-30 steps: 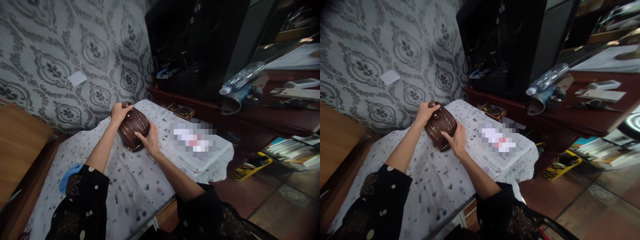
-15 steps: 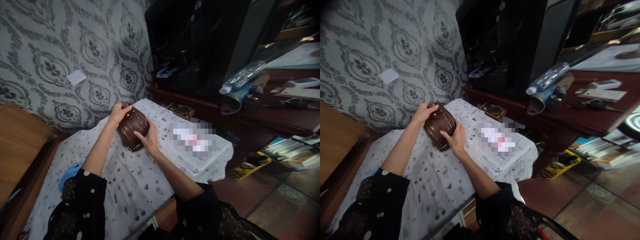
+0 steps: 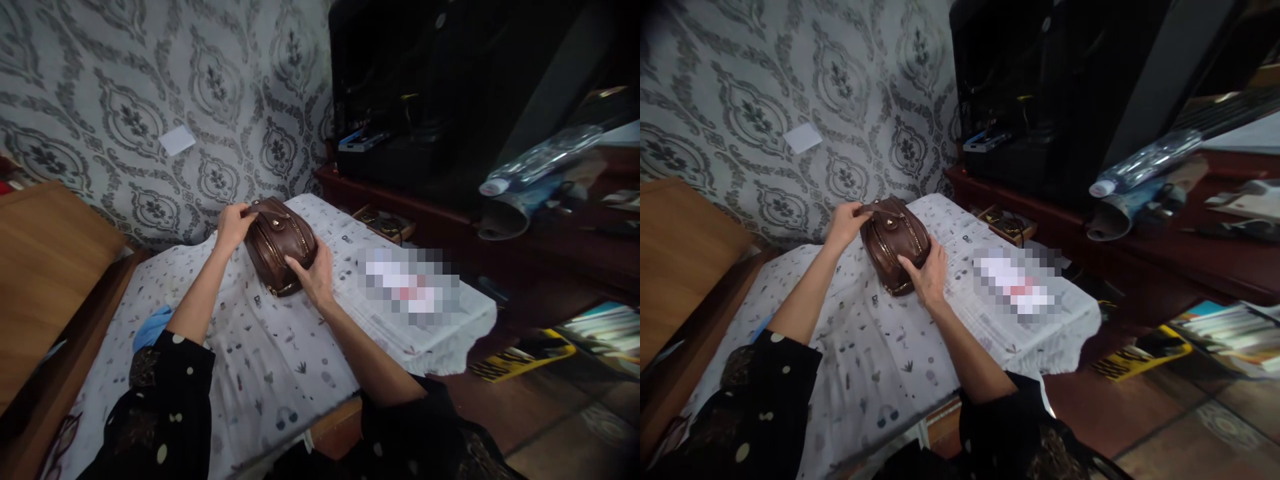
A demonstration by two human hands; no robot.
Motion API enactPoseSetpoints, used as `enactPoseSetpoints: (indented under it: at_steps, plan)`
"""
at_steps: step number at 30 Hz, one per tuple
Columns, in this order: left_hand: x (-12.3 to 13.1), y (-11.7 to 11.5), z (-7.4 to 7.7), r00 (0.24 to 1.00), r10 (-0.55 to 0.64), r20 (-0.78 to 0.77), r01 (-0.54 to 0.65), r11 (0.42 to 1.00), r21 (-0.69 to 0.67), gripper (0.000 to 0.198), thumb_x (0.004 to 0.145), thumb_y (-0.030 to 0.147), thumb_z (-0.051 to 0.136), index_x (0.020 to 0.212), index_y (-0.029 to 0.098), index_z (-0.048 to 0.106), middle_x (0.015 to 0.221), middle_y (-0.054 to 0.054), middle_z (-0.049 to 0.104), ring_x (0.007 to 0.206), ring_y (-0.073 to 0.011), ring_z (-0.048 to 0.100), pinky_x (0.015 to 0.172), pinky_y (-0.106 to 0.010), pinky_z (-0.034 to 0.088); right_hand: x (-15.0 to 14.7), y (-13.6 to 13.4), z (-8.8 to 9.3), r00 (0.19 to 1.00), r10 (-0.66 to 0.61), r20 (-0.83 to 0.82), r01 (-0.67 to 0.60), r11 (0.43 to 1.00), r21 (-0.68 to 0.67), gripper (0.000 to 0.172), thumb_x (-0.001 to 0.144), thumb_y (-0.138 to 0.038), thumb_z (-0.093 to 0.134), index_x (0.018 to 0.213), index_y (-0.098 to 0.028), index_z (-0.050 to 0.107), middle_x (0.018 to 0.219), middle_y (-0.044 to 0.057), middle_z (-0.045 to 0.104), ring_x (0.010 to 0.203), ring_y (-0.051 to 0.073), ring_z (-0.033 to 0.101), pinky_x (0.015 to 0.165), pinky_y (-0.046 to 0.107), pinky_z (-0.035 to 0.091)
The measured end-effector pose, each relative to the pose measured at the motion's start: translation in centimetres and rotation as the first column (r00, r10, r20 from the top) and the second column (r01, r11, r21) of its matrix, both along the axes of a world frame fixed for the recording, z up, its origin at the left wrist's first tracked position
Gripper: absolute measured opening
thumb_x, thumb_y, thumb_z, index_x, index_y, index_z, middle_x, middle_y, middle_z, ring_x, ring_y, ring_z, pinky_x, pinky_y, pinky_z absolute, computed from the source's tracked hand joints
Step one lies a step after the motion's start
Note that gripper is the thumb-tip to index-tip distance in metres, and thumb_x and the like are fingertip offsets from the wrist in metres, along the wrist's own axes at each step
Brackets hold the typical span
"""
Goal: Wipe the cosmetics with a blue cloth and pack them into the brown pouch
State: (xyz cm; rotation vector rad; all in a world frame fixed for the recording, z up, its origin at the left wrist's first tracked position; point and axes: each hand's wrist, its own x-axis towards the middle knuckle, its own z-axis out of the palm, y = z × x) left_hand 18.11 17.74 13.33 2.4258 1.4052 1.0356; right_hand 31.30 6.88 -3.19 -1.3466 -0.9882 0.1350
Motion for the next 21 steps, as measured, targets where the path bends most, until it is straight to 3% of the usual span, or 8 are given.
enactPoseSetpoints:
  at_steps: [4, 8, 15, 21]
  plan:
    - [0.1, -0.4, 0.3, 1.000, 0.010, -0.017, -0.009, 0.999, 0.041, 0.022, 0.073, 0.029, 0.061, 0.057, 0.021, 0.048, 0.055, 0.003, 0.043, 0.059, -0.0152, 0.040, 0.061, -0.029, 0.026, -0.1, -0.2, 0.1, 1.000, -0.014, -0.014, 0.014, 1.000, -0.004, 0.090, 0.074, -0.073, 0.068, 0.140, -0.016, 0.046, 0.133, 0.019, 0.055, 0.126, 0.037, 0.049, 0.106, 0.057, 0.041]
    - [-0.1, -0.7, 0.3, 0.997, -0.073, 0.009, 0.073, 0.997, 0.016, 0.023, 0.074, 0.029, 0.060, 0.057, 0.020, 0.047, 0.055, 0.004, 0.043, 0.058, -0.0141, 0.040, 0.060, -0.028, 0.026, 0.0, -0.3, 0.3, 1.000, 0.004, -0.007, -0.004, 1.000, -0.008, 0.090, 0.074, -0.073, 0.068, 0.140, -0.015, 0.046, 0.133, 0.019, 0.055, 0.125, 0.036, 0.050, 0.106, 0.055, 0.041]
    - [-0.5, -1.4, 0.1, 0.976, -0.211, 0.053, 0.213, 0.976, -0.044, 0.019, 0.074, 0.032, 0.061, 0.063, 0.019, 0.053, 0.060, 0.004, 0.047, 0.062, -0.0135, 0.044, 0.060, -0.026, 0.031, 0.0, -0.2, 0.2, 1.000, -0.013, 0.016, 0.013, 1.000, 0.005, 0.089, 0.075, -0.074, 0.066, 0.139, -0.017, 0.046, 0.131, 0.018, 0.056, 0.123, 0.036, 0.051, 0.104, 0.056, 0.042]
    - [-0.8, -1.9, 0.0, 0.973, -0.219, 0.073, 0.225, 0.970, -0.095, 0.022, 0.078, 0.034, 0.061, 0.064, 0.017, 0.056, 0.058, 0.004, 0.046, 0.060, -0.0127, 0.044, 0.058, -0.026, 0.031, 0.0, -0.1, 0.0, 0.999, -0.019, 0.049, 0.019, 1.000, -0.007, 0.088, 0.078, -0.074, 0.064, 0.141, -0.016, 0.043, 0.133, 0.019, 0.055, 0.124, 0.035, 0.050, 0.105, 0.055, 0.042]
